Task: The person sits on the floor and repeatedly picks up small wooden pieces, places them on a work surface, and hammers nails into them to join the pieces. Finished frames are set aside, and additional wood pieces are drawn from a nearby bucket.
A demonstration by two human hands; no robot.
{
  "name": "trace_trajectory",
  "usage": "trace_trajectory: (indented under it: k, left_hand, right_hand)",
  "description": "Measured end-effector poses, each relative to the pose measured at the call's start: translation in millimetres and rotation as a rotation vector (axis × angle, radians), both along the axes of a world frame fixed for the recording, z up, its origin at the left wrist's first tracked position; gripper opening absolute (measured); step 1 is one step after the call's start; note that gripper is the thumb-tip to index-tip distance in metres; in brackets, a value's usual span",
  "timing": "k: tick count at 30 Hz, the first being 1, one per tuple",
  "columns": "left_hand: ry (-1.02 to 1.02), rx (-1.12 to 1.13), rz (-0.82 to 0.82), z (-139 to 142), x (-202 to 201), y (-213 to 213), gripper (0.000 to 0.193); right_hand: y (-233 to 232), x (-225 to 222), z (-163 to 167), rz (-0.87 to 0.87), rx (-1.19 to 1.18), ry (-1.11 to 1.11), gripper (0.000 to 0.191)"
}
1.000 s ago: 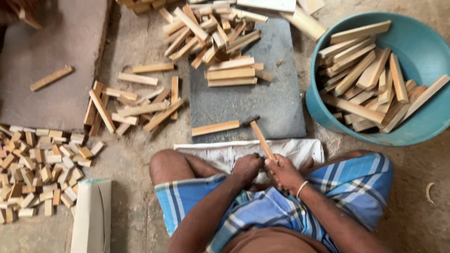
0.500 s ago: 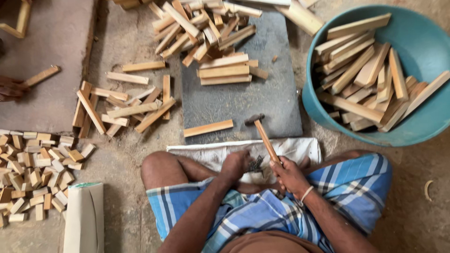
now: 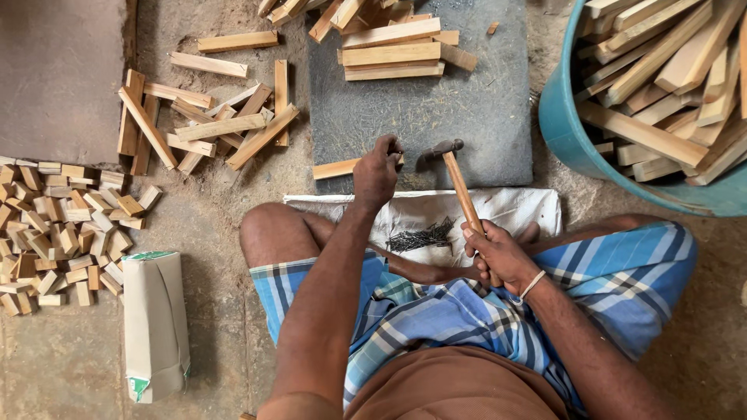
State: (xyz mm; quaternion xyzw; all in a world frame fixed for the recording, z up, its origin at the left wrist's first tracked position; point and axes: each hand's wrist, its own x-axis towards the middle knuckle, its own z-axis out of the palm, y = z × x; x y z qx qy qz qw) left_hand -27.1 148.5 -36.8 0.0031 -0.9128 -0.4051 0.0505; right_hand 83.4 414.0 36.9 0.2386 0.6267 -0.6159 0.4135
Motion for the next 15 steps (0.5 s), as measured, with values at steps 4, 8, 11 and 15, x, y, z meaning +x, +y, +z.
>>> trace_trajectory:
  k: [4,8,11,15]
  left_hand:
    - [0.088,0.085,-0.018,-2,5,-2,0.025]
    - [0.119,0.038,-0.033,-13,4,-6,0.021]
    - [0.031,-0.009,-0.035,-22,2,-6,0.016]
    - [0.047,-0.019,-0.073,-27,1,-6,0.013]
  right_hand:
    - [-6,6,-3,0.015,0.115,0.106,0.035]
    - [-7,11,-1,0.189,0.270,0.643,0.029]
    - [-6,11,8,0.334,0.513,0.835,0.034]
    - [-16,6,16,0.418,0.678,1.045,0.035]
